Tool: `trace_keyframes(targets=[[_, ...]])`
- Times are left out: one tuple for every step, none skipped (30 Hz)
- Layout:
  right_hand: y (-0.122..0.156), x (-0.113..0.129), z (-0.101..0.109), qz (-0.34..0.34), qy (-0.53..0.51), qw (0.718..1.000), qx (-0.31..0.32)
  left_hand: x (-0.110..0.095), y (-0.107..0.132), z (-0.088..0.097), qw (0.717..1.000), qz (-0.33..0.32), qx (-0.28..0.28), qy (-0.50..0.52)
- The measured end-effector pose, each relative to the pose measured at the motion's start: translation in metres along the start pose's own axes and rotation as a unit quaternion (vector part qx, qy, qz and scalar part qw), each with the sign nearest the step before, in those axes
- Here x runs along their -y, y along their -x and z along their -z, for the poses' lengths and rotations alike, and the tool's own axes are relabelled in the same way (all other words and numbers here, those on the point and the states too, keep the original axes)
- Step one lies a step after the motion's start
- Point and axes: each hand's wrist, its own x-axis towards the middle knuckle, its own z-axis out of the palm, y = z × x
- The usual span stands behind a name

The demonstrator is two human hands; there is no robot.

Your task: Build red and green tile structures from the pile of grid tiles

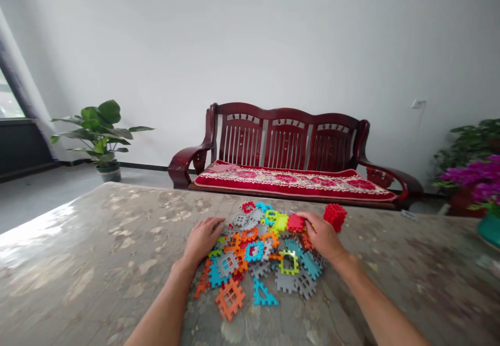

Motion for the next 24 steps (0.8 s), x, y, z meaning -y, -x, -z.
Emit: trace_keyframes(targets=[[0.008,-0.009,0.002,-0.022,-0.008,1.0,-0.01,0.0,0.0,0.0,1.0,-0.003,0.0,-0.001],[0.017,-0.017,0.003,-0.048,-0.016,0.998,-0.021,0.001,0.0,0.0,1.0,-0.005,0.0,-0.002],[0.025,-0.024,0.003,-0.074,-0.027,0.996,-0.034,0.001,-0.001,0.0,1.0,-0.006,0.002,-0.003],[0.032,-0.031,0.002,-0.1,-0.041,0.993,-0.049,0.001,-0.001,0.001,1.0,-0.005,0.003,-0.003],[0.039,-0.036,0.0,-0.121,-0.058,0.989,-0.063,0.001,-0.001,0.001,1.0,-0.005,0.004,-0.003],[0.045,-0.039,-0.001,-0.138,-0.075,0.985,-0.075,0.001,-0.001,0.001,1.0,-0.004,0.004,-0.002],[0.05,-0.041,-0.002,-0.15,-0.087,0.981,-0.082,0.001,-0.001,0.001,1.0,-0.005,0.004,-0.001],[0.053,-0.04,-0.002,-0.157,-0.09,0.98,-0.086,0.002,-0.002,0.0,1.0,-0.006,0.003,-0.001],[0.056,-0.038,-0.001,-0.159,-0.082,0.98,-0.083,0.003,-0.002,0.0,1.0,-0.007,0.002,-0.001],[0.056,-0.034,0.0,-0.155,-0.064,0.983,-0.075,0.003,-0.002,-0.001,1.0,-0.008,0.001,-0.001],[0.056,-0.029,0.002,-0.146,-0.04,0.986,-0.065,0.004,-0.003,-0.001,1.0,-0.009,0.0,-0.001],[0.055,-0.023,0.003,-0.133,-0.013,0.99,-0.052,0.005,-0.003,-0.002,1.0,-0.008,-0.001,0.001],[0.053,-0.017,0.005,-0.119,0.012,0.992,-0.041,0.005,-0.003,-0.002,1.0,-0.007,0.0,0.002],[0.051,-0.012,0.005,-0.107,0.034,0.993,-0.032,0.005,-0.003,-0.002,1.0,-0.005,0.001,0.004],[0.05,-0.009,0.005,-0.099,0.053,0.993,-0.025,0.006,-0.003,-0.002,1.0,-0.003,0.002,0.006],[0.048,-0.006,0.005,-0.098,0.068,0.993,-0.019,0.006,-0.003,-0.003,1.0,-0.001,0.003,0.007],[0.048,-0.004,0.003,-0.1,0.079,0.992,-0.015,0.006,-0.003,-0.003,1.0,0.0,0.005,0.008],[0.047,-0.004,0.002,-0.105,0.086,0.991,-0.012,0.006,-0.004,-0.003,1.0,-0.001,0.006,0.008],[0.048,-0.004,0.0,-0.11,0.089,0.99,-0.01,0.006,-0.004,-0.003,1.0,-0.003,0.007,0.009],[0.048,-0.005,-0.002,-0.112,0.089,0.99,-0.012,0.007,-0.004,-0.003,1.0,-0.005,0.007,0.01],[0.049,-0.006,-0.004,-0.113,0.087,0.99,-0.015,0.007,-0.004,-0.003,1.0,-0.009,0.006,0.01],[0.05,-0.007,-0.005,-0.113,0.083,0.99,-0.022,0.007,-0.004,-0.003,1.0,-0.012,0.005,0.009],[0.051,-0.008,-0.006,-0.112,0.078,0.99,-0.031,0.008,-0.004,-0.002,1.0,-0.015,0.003,0.008],[0.051,-0.008,-0.006,-0.11,0.072,0.99,-0.041,0.008,-0.005,-0.002,1.0,-0.018,0.001,0.007]])
